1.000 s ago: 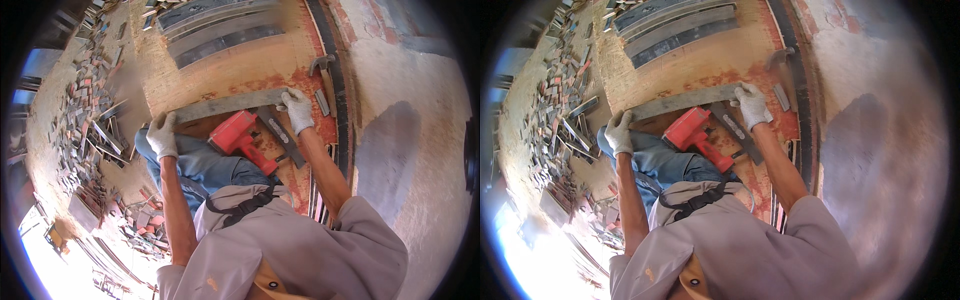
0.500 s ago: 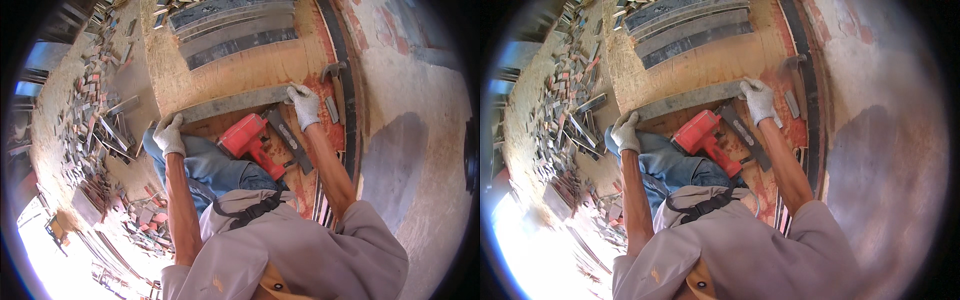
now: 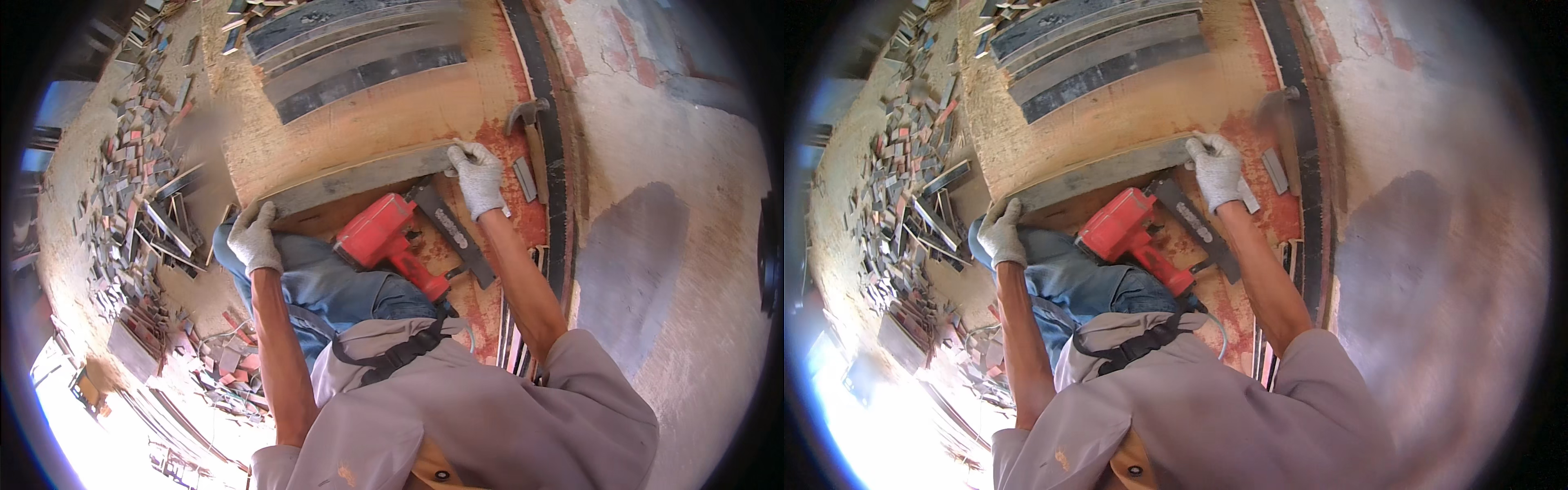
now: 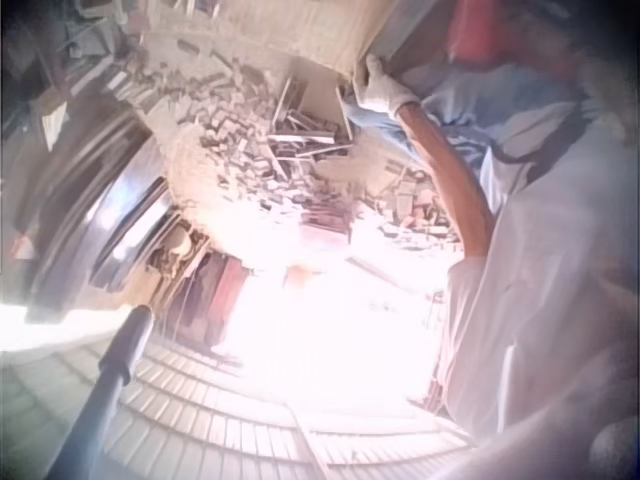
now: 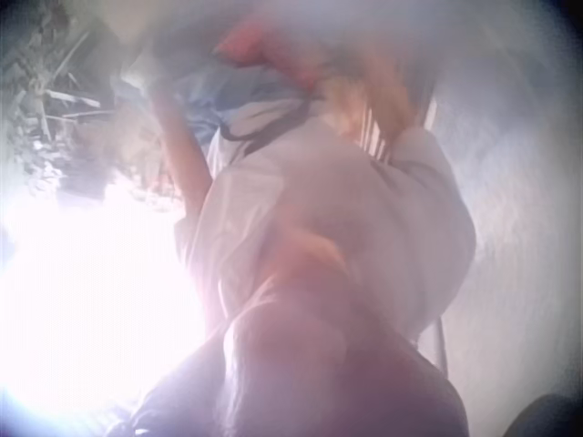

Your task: The person assembles a wooden frame by placing thin wooden strips onto a base and securing them with a red nail gun. They repeatedly position strips, fire nails, and reload the nail gun with a strip of nails.

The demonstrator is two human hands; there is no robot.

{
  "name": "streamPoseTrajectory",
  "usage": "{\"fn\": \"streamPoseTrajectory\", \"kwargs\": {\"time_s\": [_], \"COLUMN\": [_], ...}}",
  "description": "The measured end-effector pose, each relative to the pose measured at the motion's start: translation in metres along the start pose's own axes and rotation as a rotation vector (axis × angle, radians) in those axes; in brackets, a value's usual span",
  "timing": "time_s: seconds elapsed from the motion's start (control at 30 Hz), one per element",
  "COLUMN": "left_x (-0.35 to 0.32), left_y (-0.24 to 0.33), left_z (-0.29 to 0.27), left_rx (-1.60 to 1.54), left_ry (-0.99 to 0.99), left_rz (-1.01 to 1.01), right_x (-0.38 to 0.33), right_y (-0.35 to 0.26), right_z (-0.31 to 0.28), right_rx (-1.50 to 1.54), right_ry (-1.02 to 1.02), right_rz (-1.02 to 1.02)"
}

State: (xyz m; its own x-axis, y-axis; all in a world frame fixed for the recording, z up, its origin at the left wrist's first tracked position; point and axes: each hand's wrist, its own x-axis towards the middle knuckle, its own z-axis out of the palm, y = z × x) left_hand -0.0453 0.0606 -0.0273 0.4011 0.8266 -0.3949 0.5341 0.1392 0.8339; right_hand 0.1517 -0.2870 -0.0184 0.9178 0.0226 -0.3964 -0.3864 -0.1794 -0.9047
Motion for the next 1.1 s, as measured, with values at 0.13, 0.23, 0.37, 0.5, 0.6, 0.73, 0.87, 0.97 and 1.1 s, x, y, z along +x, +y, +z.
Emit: {"fn": "streamPoseTrajectory", "kwargs": {"time_s": [0.13,0.23,0.37,0.5,0.6,0.73,0.87,0.97,1.1], "left_x": [-0.001,0.001,0.001,-0.001,-0.002,-0.004,-0.003,-0.004,0.002], "left_y": [0.001,0.000,-0.002,0.004,0.001,0.002,0.006,0.010,-0.007], "left_z": [0.000,0.000,-0.003,-0.001,0.000,0.001,0.000,0.001,-0.002], "left_rx": [-0.061,-0.024,0.012,-0.019,-0.020,-0.079,0.035,0.070,0.062], "left_ry": [-0.007,-0.020,-0.025,-0.034,-0.014,-0.029,-0.017,-0.018,0.006], "left_rz": [-0.025,-0.008,0.005,-0.011,-0.006,-0.018,0.018,0.045,0.043], "right_x": [-0.004,0.001,0.003,0.004,0.005,0.006,0.007,0.010,0.008], "right_y": [-0.005,0.002,0.002,0.000,0.001,0.002,-0.004,-0.003,-0.002], "right_z": [0.003,-0.001,-0.001,0.000,0.000,-0.001,-0.002,-0.002,0.000], "right_rx": [-0.018,-0.007,-0.006,0.017,0.026,-0.004,-0.122,-0.129,-0.166], "right_ry": [0.008,-0.006,-0.004,-0.008,-0.004,0.000,-0.008,-0.005,-0.020], "right_rz": [-0.054,-0.023,-0.013,-0.015,-0.005,-0.003,0.008,0.018,-0.015]}}
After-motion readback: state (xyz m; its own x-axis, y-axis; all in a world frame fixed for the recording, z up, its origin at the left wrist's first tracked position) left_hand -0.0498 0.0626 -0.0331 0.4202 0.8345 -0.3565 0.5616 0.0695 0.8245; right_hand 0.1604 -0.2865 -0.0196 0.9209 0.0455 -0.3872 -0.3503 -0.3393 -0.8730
